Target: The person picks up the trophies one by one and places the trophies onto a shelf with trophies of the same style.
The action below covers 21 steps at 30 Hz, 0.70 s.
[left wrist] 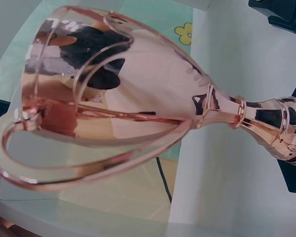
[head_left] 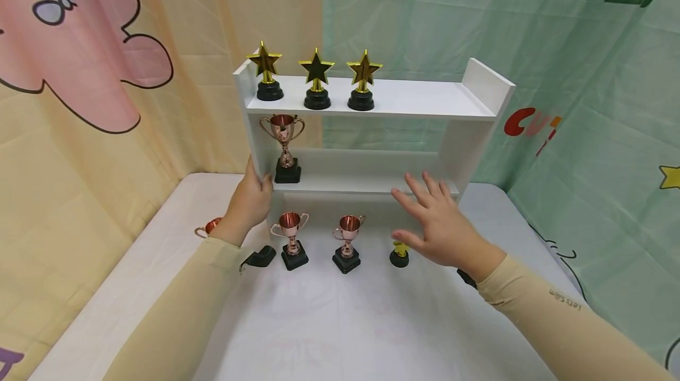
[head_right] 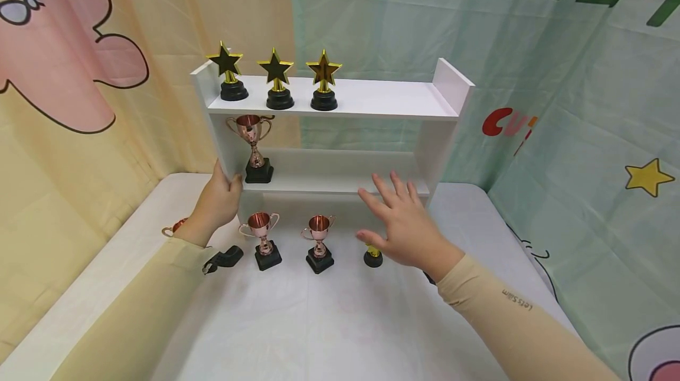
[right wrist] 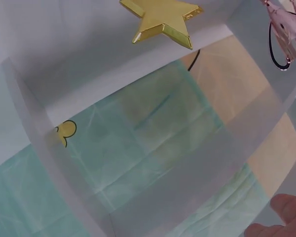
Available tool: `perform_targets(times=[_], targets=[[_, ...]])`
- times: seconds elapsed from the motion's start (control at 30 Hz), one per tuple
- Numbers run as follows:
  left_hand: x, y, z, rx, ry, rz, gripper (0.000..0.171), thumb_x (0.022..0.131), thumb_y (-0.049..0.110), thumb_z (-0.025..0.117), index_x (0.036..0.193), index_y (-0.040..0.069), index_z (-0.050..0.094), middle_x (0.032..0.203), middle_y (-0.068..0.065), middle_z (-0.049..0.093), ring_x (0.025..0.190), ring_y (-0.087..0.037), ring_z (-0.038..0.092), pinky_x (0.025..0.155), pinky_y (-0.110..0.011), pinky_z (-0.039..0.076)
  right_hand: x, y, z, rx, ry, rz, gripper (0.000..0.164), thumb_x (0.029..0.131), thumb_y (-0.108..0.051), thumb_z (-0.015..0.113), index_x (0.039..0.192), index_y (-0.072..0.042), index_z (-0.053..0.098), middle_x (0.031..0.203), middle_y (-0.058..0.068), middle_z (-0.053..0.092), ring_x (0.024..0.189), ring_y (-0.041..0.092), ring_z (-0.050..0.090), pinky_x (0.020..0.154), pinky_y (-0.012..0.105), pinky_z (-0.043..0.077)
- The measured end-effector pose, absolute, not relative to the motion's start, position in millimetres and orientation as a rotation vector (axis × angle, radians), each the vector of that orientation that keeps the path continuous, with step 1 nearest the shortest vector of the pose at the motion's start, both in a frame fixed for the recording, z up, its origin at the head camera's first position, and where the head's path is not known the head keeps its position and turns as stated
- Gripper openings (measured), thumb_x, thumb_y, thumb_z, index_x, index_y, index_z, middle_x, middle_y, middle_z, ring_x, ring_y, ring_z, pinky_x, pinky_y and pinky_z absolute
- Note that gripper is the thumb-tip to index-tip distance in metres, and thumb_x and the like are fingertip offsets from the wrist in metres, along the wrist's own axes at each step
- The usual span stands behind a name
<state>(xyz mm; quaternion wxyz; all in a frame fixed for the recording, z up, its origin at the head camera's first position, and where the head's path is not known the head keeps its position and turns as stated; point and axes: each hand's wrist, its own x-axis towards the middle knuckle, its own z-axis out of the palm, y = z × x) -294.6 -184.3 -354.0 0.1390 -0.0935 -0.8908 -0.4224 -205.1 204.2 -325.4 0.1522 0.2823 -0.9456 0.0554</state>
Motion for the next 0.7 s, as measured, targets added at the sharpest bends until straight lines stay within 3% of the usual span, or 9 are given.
perform_targets(times=[0.7], targets=[[-292, -185, -353, -0.267, -2.578, -1.233, 0.068, 0.113, 0.021, 0.034, 0.169, 0.014, -0.003, 0.166, -0.033, 0.031, 0.146, -0.057, 0.041, 0.112, -0.075, 0.037, -200, 208, -346, 0.767, -2.766, 0.159, 0.082, 0.095, -0.056, 0.071, 0.162, -0.017, 0.043, 0.173, 0.02, 0.026, 0.159, 0.054, 0.015, 0.122, 0.078, 0.014]])
